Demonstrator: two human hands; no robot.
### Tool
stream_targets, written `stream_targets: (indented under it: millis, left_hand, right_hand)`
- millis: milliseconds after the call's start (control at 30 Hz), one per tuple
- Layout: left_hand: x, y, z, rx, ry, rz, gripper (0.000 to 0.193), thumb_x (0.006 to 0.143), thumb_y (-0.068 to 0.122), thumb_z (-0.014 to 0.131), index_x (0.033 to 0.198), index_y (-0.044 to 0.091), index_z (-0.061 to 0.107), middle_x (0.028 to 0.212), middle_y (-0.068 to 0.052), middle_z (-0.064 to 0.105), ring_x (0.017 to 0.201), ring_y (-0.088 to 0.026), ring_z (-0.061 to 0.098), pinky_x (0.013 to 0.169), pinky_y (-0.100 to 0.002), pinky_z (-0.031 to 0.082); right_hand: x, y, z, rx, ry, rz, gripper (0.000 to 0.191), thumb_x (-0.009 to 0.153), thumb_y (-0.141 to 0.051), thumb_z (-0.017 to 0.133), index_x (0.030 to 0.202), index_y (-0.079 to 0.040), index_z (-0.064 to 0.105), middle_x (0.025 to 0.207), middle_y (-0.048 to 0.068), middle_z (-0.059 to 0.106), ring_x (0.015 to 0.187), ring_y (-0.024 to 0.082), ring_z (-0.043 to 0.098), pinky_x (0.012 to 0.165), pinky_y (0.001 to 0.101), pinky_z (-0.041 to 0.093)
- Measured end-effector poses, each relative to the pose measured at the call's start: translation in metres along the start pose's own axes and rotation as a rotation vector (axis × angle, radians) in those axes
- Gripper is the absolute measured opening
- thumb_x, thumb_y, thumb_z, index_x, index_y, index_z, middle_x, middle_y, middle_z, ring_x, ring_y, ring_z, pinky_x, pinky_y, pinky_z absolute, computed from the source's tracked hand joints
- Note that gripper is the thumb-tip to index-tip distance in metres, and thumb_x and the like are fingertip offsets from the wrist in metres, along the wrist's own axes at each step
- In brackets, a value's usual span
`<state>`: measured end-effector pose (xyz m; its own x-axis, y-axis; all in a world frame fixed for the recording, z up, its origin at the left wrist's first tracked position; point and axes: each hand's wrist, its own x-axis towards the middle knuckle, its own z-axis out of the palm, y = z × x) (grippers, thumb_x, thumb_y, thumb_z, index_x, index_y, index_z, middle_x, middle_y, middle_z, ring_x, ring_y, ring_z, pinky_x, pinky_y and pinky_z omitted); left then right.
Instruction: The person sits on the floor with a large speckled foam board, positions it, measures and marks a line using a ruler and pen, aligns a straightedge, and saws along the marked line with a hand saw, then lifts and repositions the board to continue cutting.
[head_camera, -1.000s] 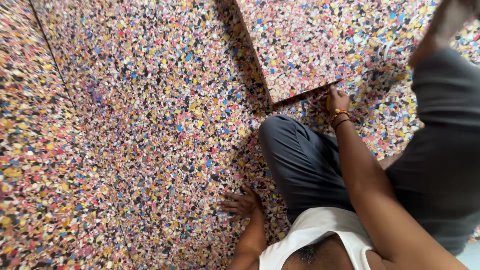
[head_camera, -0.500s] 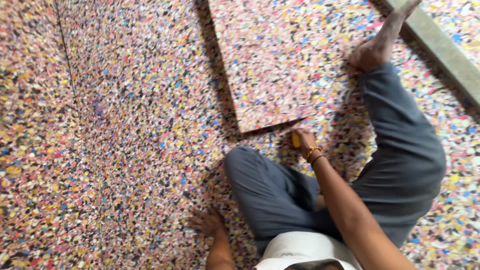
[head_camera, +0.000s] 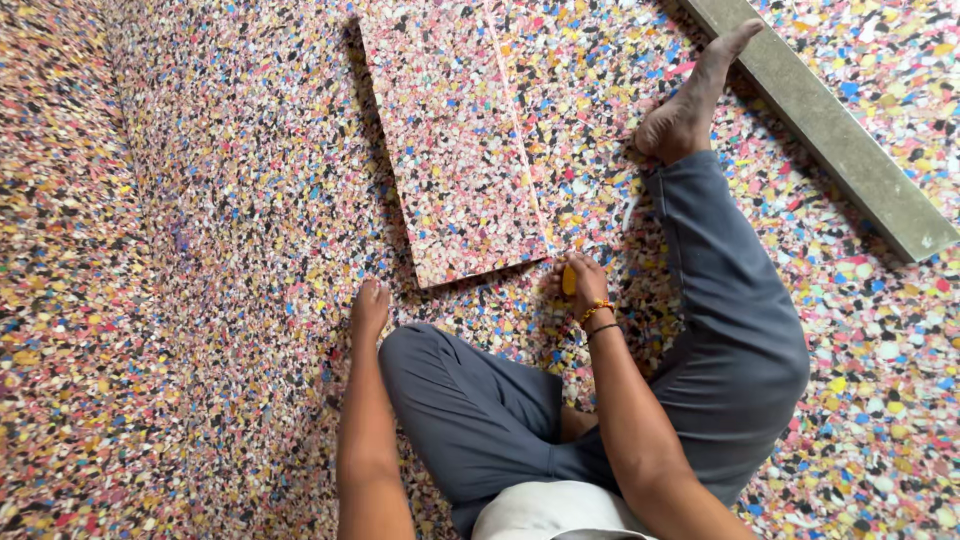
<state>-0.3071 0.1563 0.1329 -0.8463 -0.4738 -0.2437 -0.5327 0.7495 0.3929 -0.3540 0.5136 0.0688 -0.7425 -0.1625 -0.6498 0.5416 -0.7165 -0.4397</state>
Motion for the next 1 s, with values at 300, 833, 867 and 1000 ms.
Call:
stream_targets:
  millis: [300, 833, 867, 1000]
  left_hand:
    - [0.031, 0.113, 0.045, -0.188, 0.136, -0.067, 0.091, 0.092, 0.058, 0.068, 0.148, -0.002, 0.028, 0.147, -0.03, 0.043, 0.13, -0.047, 0.048, 0.104, -0.057, 0.034]
    - [0.012, 0.06, 0.085, -0.349, 0.178, 0.03, 0.074, 0.081, 0.057, 0.074, 0.12, -0.004, 0.057, 0.115, -0.028, 0.064, 0.107, -0.045, 0.062, 0.09, -0.051, 0.048]
    - [0.014, 0.061, 0.088, -0.365, 0.221, 0.125, 0.074, 0.082, 0.057, 0.074, 0.113, -0.007, 0.057, 0.111, -0.029, 0.064, 0.105, -0.045, 0.062, 0.09, -0.051, 0.049]
    - [0.023, 0.064, 0.097, -0.176, 0.24, 0.033, 0.067, 0.089, 0.056, 0.069, 0.103, -0.008, 0.056, 0.104, -0.029, 0.062, 0.102, -0.047, 0.061, 0.089, -0.054, 0.048]
  right_hand:
    - [0.004, 0.007, 0.022, -0.508, -0.105, -0.311, 0.067, 0.095, -0.016, 0.067, 0.157, -0.011, 0.044, 0.153, 0.012, 0.053, 0.133, 0.025, 0.055, 0.103, 0.0352, 0.049]
    - [0.012, -0.024, 0.011, -1.04, -0.077, -0.127, 0.09, 0.085, -0.034, 0.076, 0.164, -0.02, 0.035, 0.152, 0.023, 0.055, 0.121, 0.032, 0.06, 0.093, 0.0435, 0.054]
    - [0.013, -0.022, 0.01, -1.139, -0.098, -0.172, 0.094, 0.084, -0.036, 0.08, 0.163, -0.019, 0.032, 0.158, 0.019, 0.044, 0.134, 0.032, 0.048, 0.103, 0.0452, 0.048]
    - [0.014, -0.007, 0.012, -1.158, -0.046, -0.239, 0.1, 0.081, -0.05, 0.082, 0.16, -0.016, 0.032, 0.166, 0.013, 0.034, 0.154, 0.03, 0.03, 0.121, 0.0465, 0.033]
